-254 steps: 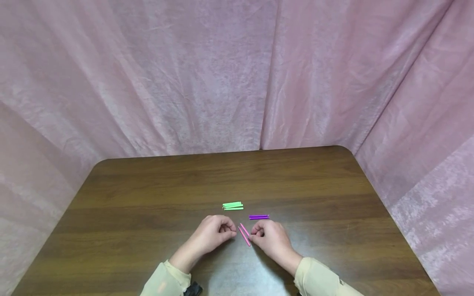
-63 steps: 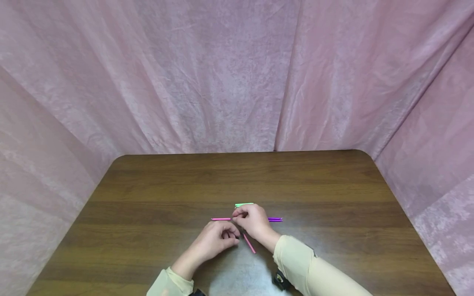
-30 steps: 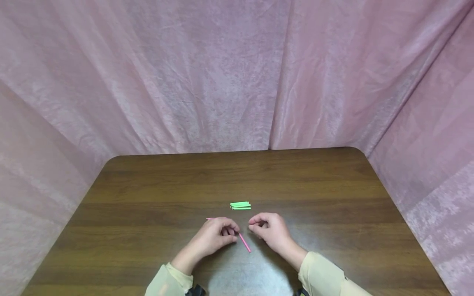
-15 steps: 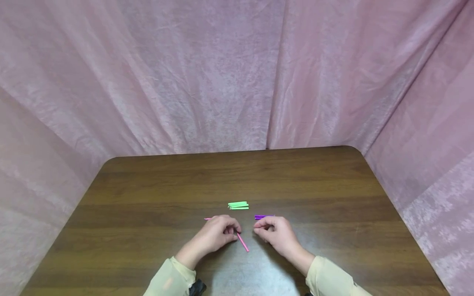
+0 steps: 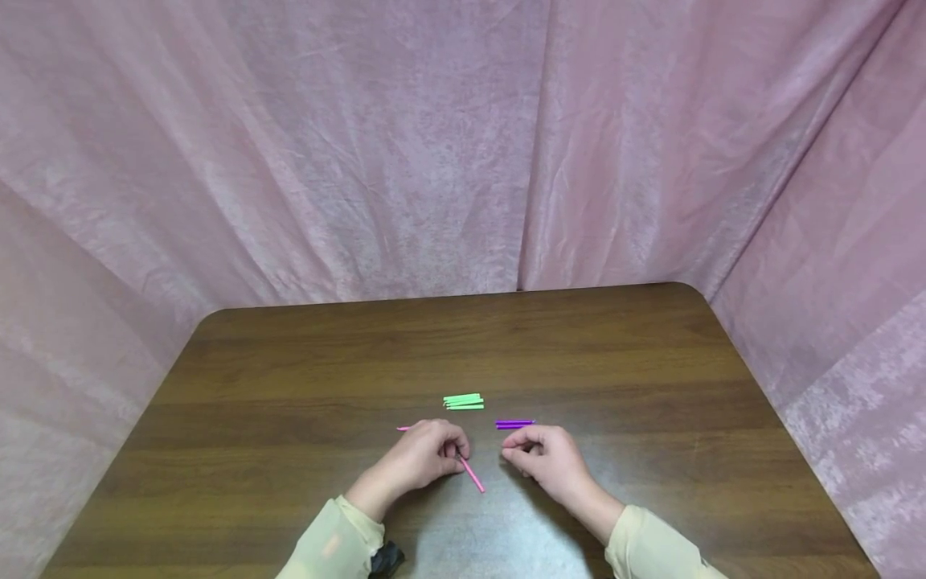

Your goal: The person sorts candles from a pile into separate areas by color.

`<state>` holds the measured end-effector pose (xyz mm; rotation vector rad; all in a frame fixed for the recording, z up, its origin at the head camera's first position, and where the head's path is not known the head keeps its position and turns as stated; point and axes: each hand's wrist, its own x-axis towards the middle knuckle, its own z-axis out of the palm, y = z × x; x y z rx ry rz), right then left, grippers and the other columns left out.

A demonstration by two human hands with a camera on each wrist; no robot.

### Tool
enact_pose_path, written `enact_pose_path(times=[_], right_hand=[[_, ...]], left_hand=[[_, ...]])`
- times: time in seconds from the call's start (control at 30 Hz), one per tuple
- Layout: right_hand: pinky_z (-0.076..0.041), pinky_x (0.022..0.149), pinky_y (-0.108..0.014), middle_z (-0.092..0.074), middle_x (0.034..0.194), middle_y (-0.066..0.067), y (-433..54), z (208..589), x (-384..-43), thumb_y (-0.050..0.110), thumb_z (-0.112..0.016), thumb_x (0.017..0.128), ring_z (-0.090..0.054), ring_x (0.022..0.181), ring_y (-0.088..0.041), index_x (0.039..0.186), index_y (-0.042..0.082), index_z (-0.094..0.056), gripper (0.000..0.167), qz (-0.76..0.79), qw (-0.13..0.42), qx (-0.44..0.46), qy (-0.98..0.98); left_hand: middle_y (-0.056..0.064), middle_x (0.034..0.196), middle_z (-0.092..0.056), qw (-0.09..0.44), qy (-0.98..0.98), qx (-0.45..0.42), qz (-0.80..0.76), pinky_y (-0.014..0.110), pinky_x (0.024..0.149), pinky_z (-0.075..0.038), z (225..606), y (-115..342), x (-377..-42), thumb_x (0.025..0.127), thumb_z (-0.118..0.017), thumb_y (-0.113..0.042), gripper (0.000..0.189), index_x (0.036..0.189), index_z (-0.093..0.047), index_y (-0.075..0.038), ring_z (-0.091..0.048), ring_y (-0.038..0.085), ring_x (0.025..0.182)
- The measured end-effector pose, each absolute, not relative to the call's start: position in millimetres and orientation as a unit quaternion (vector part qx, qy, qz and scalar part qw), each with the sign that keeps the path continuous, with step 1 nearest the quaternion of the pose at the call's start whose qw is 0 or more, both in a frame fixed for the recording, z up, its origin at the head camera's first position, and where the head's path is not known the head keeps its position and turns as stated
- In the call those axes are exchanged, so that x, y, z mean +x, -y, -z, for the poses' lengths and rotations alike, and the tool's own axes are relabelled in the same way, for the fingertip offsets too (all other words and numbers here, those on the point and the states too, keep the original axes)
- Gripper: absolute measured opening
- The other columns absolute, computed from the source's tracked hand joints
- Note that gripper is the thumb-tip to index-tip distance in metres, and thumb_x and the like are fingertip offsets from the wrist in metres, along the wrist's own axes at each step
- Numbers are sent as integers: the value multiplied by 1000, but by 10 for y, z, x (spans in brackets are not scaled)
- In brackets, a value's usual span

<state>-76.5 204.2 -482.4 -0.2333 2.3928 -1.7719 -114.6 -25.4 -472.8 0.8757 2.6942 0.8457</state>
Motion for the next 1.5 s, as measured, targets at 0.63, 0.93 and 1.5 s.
enact_pose_path(times=[0.63, 0.93, 1.5], right_hand=[[-45, 47, -23, -66, 71, -11, -2040, 4817, -752, 6, -73, 85, -51, 51, -4, 93, -5, -71, 14, 579, 76, -79, -808], [-45, 47, -24, -66, 71, -11, -2046, 4826, -752, 7, -73, 85, -51, 51, -5, 94, -4, -71, 14, 576, 78, -69, -811], [-44, 47, -23, -66, 70, -11, -2054, 4841, -747, 9, -72, 86, -51, 51, -5, 95, -3, -72, 15, 578, 72, -70, -810]], left_hand=[[-14, 66, -48, 86, -917, 318, -223, 21, 70, -40, 4727, 264, -1128, 74, -81, -12, 18, 67, -65, -18, -45, 1, 65], [-11, 71, -49, 94, -918, 332, -196, 19, 70, -41, 4701, 268, -1097, 76, -80, -14, 20, 67, -63, -19, -46, 3, 69], [-10, 69, -49, 93, -905, 352, -221, 16, 64, -38, 4721, 332, -1122, 78, -72, -9, 11, 71, -66, -16, -43, 0, 64]])
